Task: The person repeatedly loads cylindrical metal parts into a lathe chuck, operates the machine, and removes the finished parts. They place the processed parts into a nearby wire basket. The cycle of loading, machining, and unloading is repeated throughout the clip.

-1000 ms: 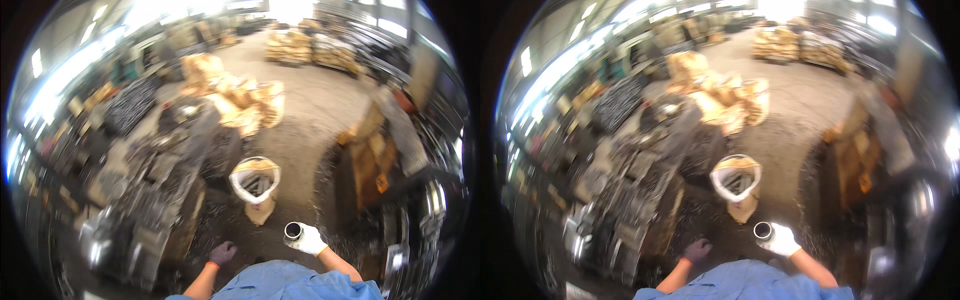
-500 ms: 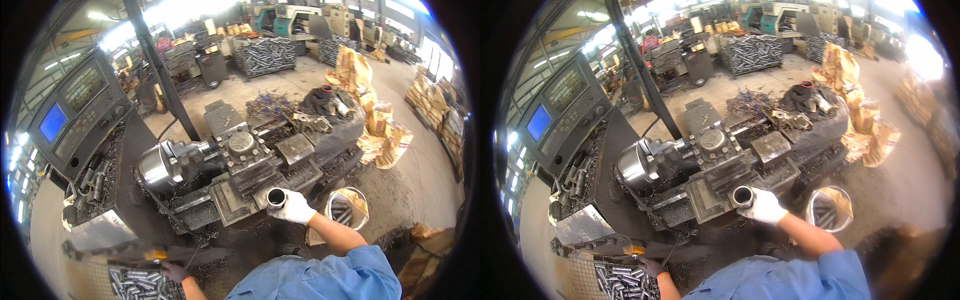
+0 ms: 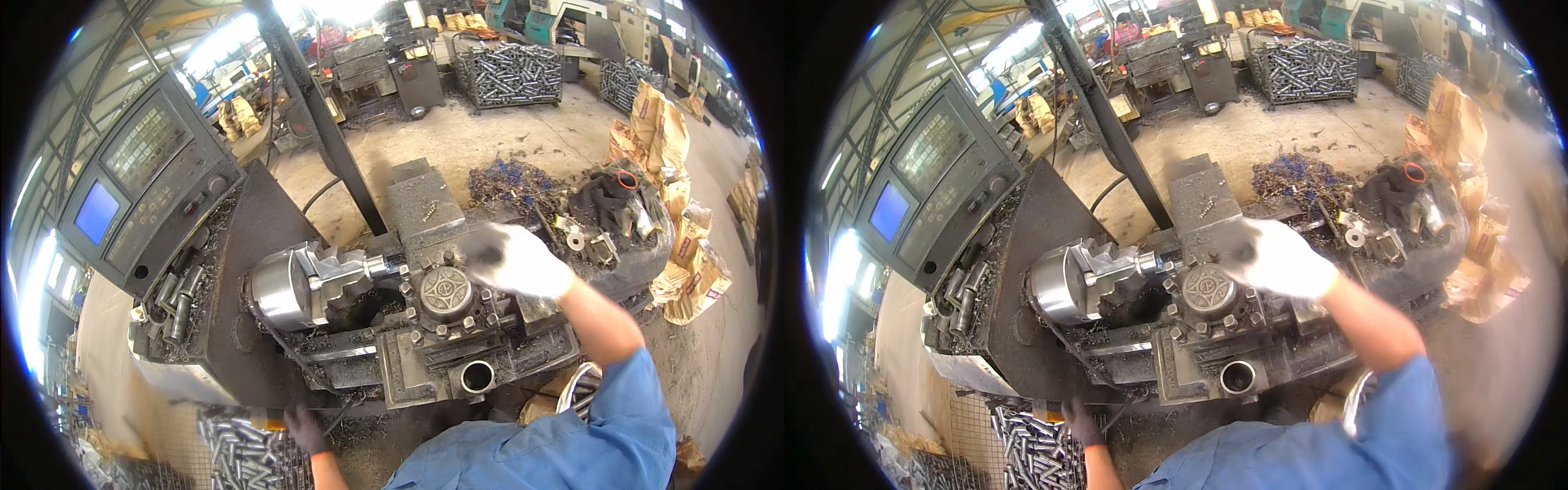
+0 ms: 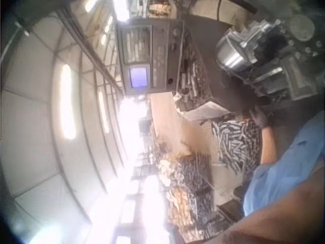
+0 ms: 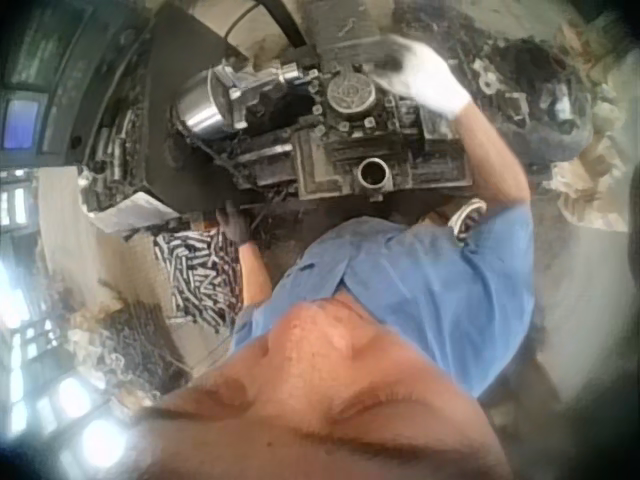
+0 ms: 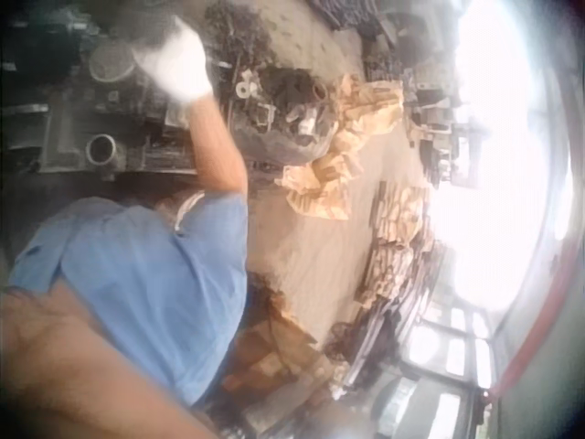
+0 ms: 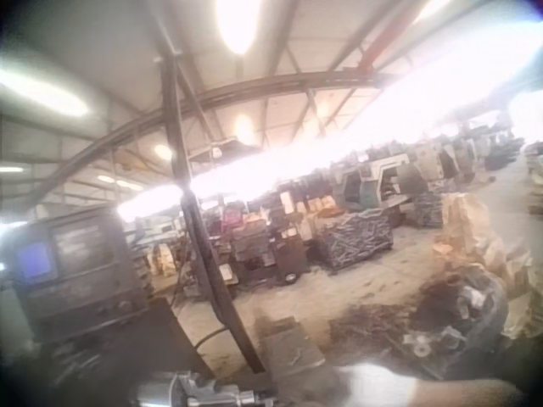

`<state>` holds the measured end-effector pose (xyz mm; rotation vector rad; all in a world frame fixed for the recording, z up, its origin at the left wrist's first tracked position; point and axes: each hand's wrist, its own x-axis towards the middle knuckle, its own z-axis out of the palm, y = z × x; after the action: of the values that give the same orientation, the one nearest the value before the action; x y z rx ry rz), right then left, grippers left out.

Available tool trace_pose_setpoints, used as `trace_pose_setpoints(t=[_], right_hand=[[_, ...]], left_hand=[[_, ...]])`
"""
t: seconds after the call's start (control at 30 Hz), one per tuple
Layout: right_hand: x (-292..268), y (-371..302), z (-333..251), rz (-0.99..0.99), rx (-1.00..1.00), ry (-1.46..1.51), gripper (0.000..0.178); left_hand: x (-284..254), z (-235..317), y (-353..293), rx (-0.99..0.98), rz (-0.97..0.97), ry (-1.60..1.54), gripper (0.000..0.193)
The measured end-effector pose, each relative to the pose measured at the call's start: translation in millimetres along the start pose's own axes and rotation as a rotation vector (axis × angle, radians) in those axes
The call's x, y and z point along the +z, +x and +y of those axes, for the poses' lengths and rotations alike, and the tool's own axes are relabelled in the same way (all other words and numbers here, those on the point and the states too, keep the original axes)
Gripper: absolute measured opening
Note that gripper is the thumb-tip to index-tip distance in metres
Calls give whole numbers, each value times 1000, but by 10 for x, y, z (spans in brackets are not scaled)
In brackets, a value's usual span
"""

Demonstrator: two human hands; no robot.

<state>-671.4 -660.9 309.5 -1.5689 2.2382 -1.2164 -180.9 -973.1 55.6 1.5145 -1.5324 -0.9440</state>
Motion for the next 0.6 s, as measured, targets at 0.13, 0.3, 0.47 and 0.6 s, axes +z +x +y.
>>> trace_pose_setpoints(t=[0.13, 0.3, 0.47, 0.6], right_hand=[[588, 1536, 175, -368, 29, -195, 48], [1449, 2080, 481, -966, 255, -242, 47], [271, 2267, 1208, -871, 514, -468, 44], [-66, 2323, 1026, -335, 453, -974, 34]], left_hand=[[882, 1740, 326, 816, 6, 571, 94], [1444, 2955, 836, 965, -80, 907, 100], [1619, 3154, 942, 896, -130, 931, 96], [1710, 3358, 1081, 787, -251, 982, 86]])
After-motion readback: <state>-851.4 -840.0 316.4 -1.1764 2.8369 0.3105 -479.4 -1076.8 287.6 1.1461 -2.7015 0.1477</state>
